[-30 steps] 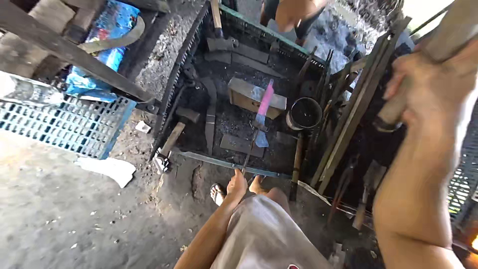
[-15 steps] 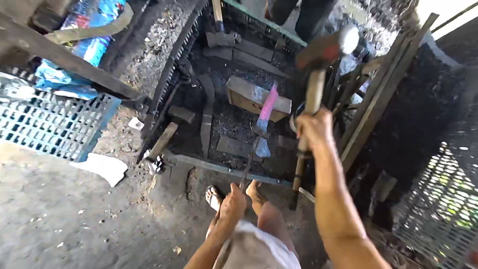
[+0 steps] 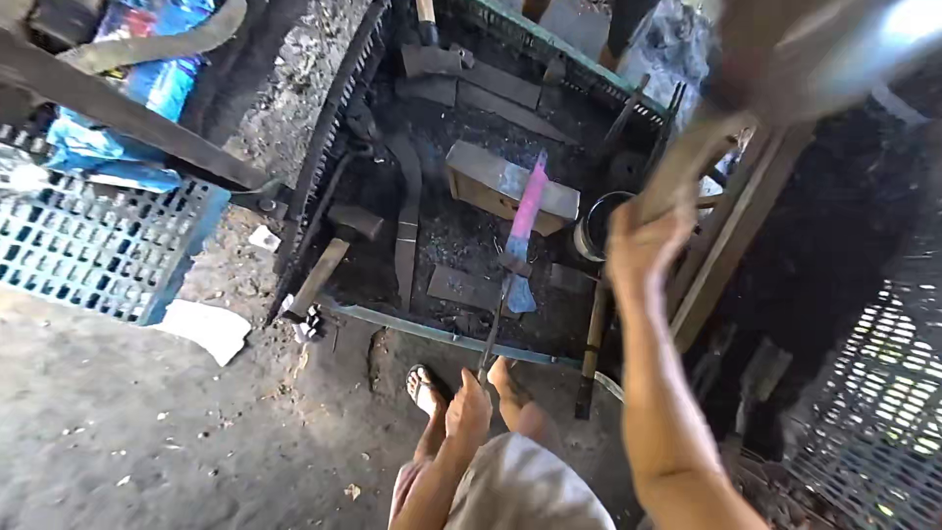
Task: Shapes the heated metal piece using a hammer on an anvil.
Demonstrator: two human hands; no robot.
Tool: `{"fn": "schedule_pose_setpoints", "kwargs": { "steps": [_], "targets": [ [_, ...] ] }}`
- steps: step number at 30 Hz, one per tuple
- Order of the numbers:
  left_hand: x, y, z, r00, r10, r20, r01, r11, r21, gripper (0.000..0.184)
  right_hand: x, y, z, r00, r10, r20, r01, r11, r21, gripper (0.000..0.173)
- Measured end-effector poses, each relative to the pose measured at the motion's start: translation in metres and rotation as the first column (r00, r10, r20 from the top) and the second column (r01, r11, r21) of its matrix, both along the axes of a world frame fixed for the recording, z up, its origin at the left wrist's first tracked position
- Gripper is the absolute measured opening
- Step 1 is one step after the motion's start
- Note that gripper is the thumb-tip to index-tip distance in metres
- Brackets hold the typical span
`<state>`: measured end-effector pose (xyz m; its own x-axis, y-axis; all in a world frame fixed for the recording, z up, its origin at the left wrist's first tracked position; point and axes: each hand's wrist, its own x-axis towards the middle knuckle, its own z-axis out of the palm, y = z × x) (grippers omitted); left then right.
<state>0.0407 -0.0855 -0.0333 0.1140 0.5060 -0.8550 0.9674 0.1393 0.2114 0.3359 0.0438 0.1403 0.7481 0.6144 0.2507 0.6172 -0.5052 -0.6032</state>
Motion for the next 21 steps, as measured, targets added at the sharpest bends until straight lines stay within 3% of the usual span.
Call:
{"fn": "schedule_pose_setpoints", "kwargs": {
  "steps": [2,3,4,6,10,12,14,16,18,20,21],
  "targets": [
    [-0.001,-0.003,0.003,1.000,-0.002,0.021,0.002,1.000,0.001,0.050,-0.024,-0.003,-0.099,0.915,-0.113,-0.387,0.001,0.960,-0.280,0.047],
    [-0.005,-0.002,0.017,0.999,-0.011,0.045,0.010,1.000,0.008,0.049,-0.028,-0.005,-0.121,0.832,-0.167,-0.530,-0.035,0.936,-0.349,0.043],
    [-0.008,0.006,0.035,0.999,-0.027,0.045,0.027,1.000,0.005,0.048,-0.025,-0.004,-0.114,0.747,-0.195,-0.636,-0.067,0.929,-0.364,0.039],
    [-0.006,0.022,0.052,0.998,-0.044,0.050,0.043,0.999,0.027,0.049,-0.006,0.006,-0.034,0.716,-0.088,-0.693,-0.100,0.969,-0.226,0.034],
    [-0.027,0.010,0.029,0.994,-0.076,0.078,0.070,0.995,0.070,0.051,0.010,-0.021,0.140,0.873,0.112,-0.474,-0.148,0.988,-0.040,0.037],
    [-0.029,0.012,0.026,0.994,-0.092,0.056,0.088,0.994,0.063,0.050,0.017,-0.031,0.198,0.941,0.150,-0.305,-0.160,0.987,-0.006,0.043],
    [-0.027,0.012,0.030,0.994,-0.109,0.022,0.107,0.993,0.056,0.050,0.034,-0.031,0.229,0.981,0.128,-0.145,-0.128,0.992,0.010,0.046],
    [-0.025,0.008,0.031,0.994,-0.113,-0.004,0.113,0.992,0.048,0.051,0.049,-0.018,0.220,0.996,0.085,-0.013,-0.083,0.993,0.089,0.044],
    [-0.023,0.000,0.022,0.998,-0.071,-0.002,0.071,0.997,0.030,0.051,0.042,0.000,0.175,0.990,0.044,0.133,-0.067,0.982,0.178,0.049],
    [-0.019,-0.010,0.006,1.000,-0.012,0.003,0.012,1.000,0.005,0.053,0.013,0.006,0.088,0.986,0.032,0.166,-0.059,0.986,0.156,0.055],
    [-0.019,-0.014,0.000,1.000,0.003,0.010,-0.003,1.000,0.000,0.053,-0.007,0.005,0.032,0.998,0.005,0.061,-0.008,0.998,0.056,0.056]
  ]
}}
